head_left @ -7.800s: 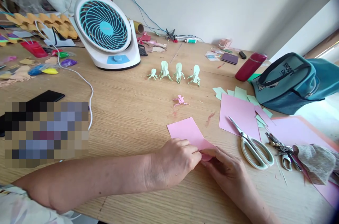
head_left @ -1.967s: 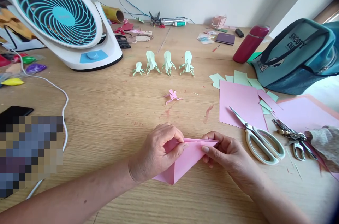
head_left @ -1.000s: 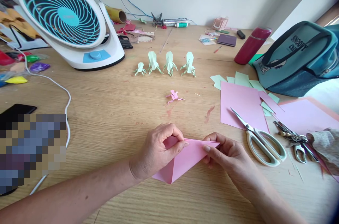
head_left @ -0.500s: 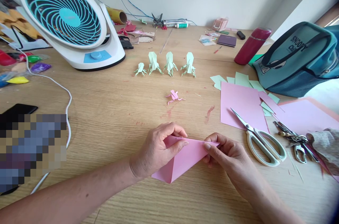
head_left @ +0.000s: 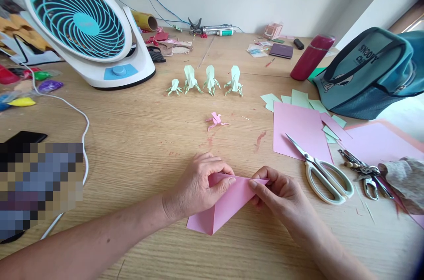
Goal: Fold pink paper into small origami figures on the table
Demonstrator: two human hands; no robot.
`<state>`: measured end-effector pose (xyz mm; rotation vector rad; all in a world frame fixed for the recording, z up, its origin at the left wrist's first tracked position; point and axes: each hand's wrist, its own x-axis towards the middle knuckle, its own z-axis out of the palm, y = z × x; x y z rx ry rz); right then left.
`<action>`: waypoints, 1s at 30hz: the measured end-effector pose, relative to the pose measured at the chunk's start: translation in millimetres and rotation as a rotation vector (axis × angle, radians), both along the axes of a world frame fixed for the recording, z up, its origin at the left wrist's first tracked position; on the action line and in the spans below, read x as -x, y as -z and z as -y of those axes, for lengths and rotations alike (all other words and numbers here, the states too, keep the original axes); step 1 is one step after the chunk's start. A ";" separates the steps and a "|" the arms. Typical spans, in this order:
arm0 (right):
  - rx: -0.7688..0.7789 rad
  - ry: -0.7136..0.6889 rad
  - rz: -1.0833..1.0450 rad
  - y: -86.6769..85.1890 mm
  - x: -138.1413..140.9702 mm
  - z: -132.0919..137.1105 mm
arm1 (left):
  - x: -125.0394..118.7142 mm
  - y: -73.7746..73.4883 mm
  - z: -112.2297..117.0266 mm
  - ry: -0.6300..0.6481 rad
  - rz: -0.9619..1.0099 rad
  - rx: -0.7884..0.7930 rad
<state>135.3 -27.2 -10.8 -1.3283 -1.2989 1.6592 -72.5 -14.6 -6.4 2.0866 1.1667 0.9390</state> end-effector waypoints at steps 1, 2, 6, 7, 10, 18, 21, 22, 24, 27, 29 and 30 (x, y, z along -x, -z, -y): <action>-0.003 0.001 -0.003 0.6 0.6 0.9 | -0.4 -0.9 0.0 -0.002 -0.014 0.005; -0.006 0.000 -0.007 1.2 1.2 1.7 | -0.8 -1.7 0.0 -0.001 -0.025 0.012; -0.017 -0.008 -0.013 0.9 2.1 3.1 | -4.2 -2.3 -0.5 0.015 -0.020 0.015; -0.014 -0.009 -0.016 -0.1 1.9 2.7 | -5.4 -2.1 -0.5 0.017 -0.008 0.009; 0.024 -0.005 -0.041 -4.3 0.1 0.3 | -8.7 -2.4 0.0 0.015 0.019 -0.025; 0.036 0.072 -0.173 -3.2 -5.0 -2.3 | -6.9 -3.0 -0.2 0.009 -0.045 -0.203; 0.039 0.088 -0.214 -0.7 -4.9 -1.9 | -6.1 -2.4 -1.2 0.007 -0.036 -0.211; 0.043 0.092 -0.225 -0.4 -4.8 -1.8 | -6.1 -2.2 -1.5 0.005 -0.032 -0.212; 0.057 0.104 -0.242 -0.6 -4.6 -1.7 | -6.1 -1.9 -1.8 0.000 -0.028 -0.212; 0.077 0.126 -0.252 -2.2 -3.7 -1.2 | -5.8 -1.5 -2.1 -0.002 -0.025 -0.208; 0.075 0.145 -0.256 -3.2 -2.7 -0.7 | -5.5 -1.5 -2.2 0.002 -0.021 -0.204; 0.072 0.152 -0.260 -3.3 -2.2 -0.5 | -5.3 -1.6 -2.3 0.003 -0.019 -0.203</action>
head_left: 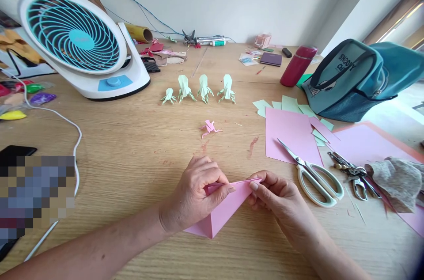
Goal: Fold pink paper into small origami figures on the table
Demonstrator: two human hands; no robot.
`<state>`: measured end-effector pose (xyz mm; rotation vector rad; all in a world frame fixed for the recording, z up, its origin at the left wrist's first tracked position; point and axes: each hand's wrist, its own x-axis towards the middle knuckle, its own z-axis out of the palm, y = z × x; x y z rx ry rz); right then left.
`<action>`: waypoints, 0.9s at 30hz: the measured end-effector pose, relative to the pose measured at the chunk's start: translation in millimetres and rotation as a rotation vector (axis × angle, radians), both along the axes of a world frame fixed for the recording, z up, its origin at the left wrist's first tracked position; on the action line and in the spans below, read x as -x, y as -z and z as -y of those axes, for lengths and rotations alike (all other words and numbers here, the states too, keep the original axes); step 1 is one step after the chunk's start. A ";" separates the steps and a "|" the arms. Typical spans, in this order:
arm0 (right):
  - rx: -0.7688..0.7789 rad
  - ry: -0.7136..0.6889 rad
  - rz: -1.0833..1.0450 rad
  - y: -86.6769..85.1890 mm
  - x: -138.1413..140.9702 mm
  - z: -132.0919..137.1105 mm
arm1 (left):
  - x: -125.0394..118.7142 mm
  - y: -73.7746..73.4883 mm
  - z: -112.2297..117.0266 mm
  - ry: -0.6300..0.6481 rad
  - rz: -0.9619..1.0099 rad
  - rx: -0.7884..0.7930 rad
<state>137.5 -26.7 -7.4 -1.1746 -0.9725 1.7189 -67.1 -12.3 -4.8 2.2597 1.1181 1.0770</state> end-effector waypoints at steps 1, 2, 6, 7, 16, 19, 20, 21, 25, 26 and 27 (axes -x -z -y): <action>-0.002 0.005 -0.006 0.2 0.3 0.2 | 0.1 0.0 -0.1 0.000 0.003 0.000; -0.004 0.006 -0.015 0.7 0.4 0.2 | 0.1 0.0 -0.3 0.001 0.007 0.000; -0.010 -0.026 -0.051 6.3 -1.7 -1.2 | 0.2 1.7 -1.0 0.011 0.029 0.003; -0.012 -0.039 -0.052 8.1 -2.6 -1.9 | 0.2 2.4 -1.1 0.013 0.034 0.006; -0.004 -0.037 -0.070 14.8 -3.7 -5.3 | 1.3 7.7 -1.8 0.018 0.060 0.025; 0.008 -0.030 -0.079 11.5 -3.3 -4.2 | 2.2 8.6 -2.3 0.022 0.069 0.026; 0.011 -0.032 -0.075 10.3 -3.4 -3.8 | 2.4 8.7 -2.4 0.023 0.073 0.029; 0.011 -0.031 -0.071 9.3 -3.5 -3.4 | 2.4 8.8 -2.6 0.024 0.076 0.033; 0.007 -0.030 -0.064 7.5 -3.5 -3.1 | 1.7 9.1 -3.1 0.029 0.085 0.048; 0.007 -0.029 -0.061 7.5 -3.4 -3.2 | 1.5 9.3 -3.3 0.029 0.088 0.050; 0.008 -0.028 -0.055 7.5 -3.2 -3.3 | 1.3 9.5 -3.4 0.030 0.090 0.051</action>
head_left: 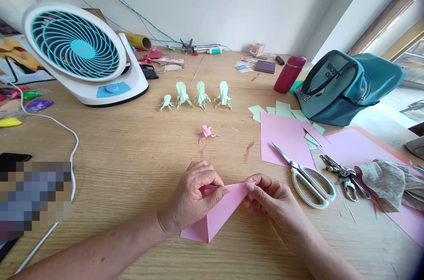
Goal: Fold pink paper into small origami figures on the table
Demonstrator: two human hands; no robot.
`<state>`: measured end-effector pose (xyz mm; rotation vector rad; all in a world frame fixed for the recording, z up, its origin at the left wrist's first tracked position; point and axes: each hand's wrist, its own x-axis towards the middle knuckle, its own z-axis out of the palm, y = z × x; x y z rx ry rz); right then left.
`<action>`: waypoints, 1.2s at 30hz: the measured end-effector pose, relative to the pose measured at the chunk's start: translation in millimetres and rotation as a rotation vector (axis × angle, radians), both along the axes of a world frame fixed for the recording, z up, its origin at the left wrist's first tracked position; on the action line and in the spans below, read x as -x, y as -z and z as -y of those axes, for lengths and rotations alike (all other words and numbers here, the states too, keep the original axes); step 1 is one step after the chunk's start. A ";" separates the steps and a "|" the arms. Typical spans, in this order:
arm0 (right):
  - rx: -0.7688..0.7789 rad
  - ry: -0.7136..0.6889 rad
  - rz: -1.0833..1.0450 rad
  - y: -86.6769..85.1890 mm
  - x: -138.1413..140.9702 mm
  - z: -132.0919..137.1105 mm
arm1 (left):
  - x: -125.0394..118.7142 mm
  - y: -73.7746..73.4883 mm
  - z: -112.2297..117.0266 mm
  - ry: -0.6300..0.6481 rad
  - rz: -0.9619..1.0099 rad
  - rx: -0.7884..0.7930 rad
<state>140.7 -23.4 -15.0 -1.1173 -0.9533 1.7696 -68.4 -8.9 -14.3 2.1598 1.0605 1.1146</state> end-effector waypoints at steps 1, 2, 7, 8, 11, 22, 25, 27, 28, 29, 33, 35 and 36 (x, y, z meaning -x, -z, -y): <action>0.000 0.001 0.008 0.1 0.1 -0.1 | -0.1 0.2 -0.1 0.000 0.001 0.002; 0.001 0.003 0.018 0.2 0.2 -0.2 | -0.2 0.3 -0.3 0.000 0.001 0.004; 0.004 0.000 0.014 0.3 0.1 0.1 | 0.2 -0.2 -0.3 0.001 0.005 0.006; 0.005 -0.003 0.007 0.2 0.0 0.2 | 0.3 -0.4 -0.1 0.002 0.006 0.005; 0.004 -0.008 -0.002 -0.4 0.2 0.3 | 0.6 -0.6 0.2 0.004 0.005 0.003; 0.030 0.036 -0.020 -4.2 4.2 1.1 | 0.0 -0.6 -0.6 -0.001 0.009 0.008; 0.022 0.034 -0.025 -5.1 4.5 1.2 | -0.5 -0.7 -0.9 -0.001 0.011 0.009; 0.017 0.028 -0.031 -4.5 4.2 1.0 | -0.5 -1.1 -0.5 -0.004 0.012 0.016; 0.017 0.025 -0.034 -4.0 4.0 0.7 | -0.5 -1.5 -0.3 -0.005 0.012 0.017; 0.019 0.022 -0.036 -3.3 3.6 0.5 | -0.5 -1.9 -0.1 -0.006 0.011 0.017; 0.024 -0.010 -0.053 -1.4 1.6 -0.5 | -0.3 -2.5 0.0 -0.005 0.014 0.015; 0.021 -0.031 -0.061 -1.3 0.4 -0.9 | -0.2 -1.8 -0.2 -0.004 0.019 0.016; 0.020 -0.039 -0.062 -1.5 -0.2 -1.1 | -0.1 -1.4 -0.3 -0.004 0.020 0.016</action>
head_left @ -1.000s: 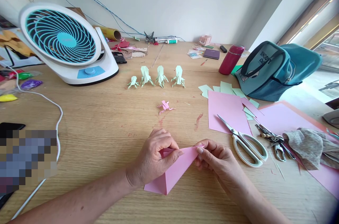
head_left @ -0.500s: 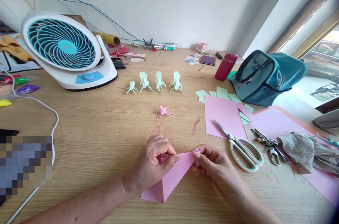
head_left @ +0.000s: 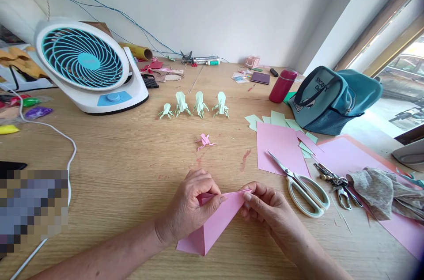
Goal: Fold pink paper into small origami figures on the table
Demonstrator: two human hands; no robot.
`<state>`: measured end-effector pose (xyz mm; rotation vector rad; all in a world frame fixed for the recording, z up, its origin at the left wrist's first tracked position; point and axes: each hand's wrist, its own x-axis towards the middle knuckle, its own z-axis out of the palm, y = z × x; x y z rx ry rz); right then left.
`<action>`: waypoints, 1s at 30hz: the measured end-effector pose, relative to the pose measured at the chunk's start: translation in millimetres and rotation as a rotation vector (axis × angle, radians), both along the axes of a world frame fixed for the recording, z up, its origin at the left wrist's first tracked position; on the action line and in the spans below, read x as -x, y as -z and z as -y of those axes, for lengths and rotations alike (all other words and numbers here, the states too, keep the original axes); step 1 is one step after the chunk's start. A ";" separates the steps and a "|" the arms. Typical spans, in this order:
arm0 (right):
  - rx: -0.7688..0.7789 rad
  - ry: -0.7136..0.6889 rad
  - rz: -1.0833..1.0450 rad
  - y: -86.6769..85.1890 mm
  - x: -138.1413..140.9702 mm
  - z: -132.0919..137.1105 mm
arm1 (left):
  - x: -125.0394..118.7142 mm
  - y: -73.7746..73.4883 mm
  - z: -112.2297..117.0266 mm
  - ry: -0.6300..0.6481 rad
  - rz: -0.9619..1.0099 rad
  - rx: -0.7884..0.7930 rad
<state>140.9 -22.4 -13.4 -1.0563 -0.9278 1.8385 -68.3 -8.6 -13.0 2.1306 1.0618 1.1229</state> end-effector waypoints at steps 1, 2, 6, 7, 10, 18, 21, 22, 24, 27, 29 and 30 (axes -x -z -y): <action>-0.001 -0.006 -0.002 -0.3 -0.5 -0.1 | 0.1 0.5 0.0 0.000 0.001 -0.001; -0.002 -0.012 -0.005 -0.6 -1.0 -0.1 | 0.2 0.9 0.0 -0.001 0.001 -0.002; -0.005 -0.027 -0.024 -1.9 -2.0 0.2 | 0.2 1.4 -0.1 -0.001 -0.003 0.007; -0.005 -0.029 -0.025 -2.0 -2.0 0.4 | 0.1 1.2 -0.2 0.000 -0.003 0.009; -0.007 -0.034 -0.021 -1.8 -1.7 0.7 | -0.3 0.3 -0.6 -0.003 0.004 0.006; 0.005 -0.023 -0.008 -1.6 -0.9 -0.1 | -0.1 1.3 -0.4 -0.007 0.004 0.004; 0.004 -0.026 -0.007 -1.6 -0.9 -0.9 | 0.3 2.0 -0.1 -0.006 0.001 0.009; 0.002 -0.025 -0.004 -0.9 -0.9 -1.3 | 0.3 2.2 -0.1 -0.006 -0.001 0.011; -0.002 -0.022 0.004 1.1 -1.2 -1.9 | 0.4 2.5 -0.2 -0.009 -0.003 0.014; 0.000 -0.022 0.001 3.5 -1.5 -2.2 | 0.3 3.2 -0.4 -0.013 -0.011 0.015; 0.002 -0.020 -0.003 3.2 -1.5 -1.9 | 0.2 3.5 -0.4 -0.013 -0.009 0.011; 0.002 -0.015 -0.004 2.6 -1.5 -1.6 | 0.2 3.5 -0.3 -0.012 -0.006 0.008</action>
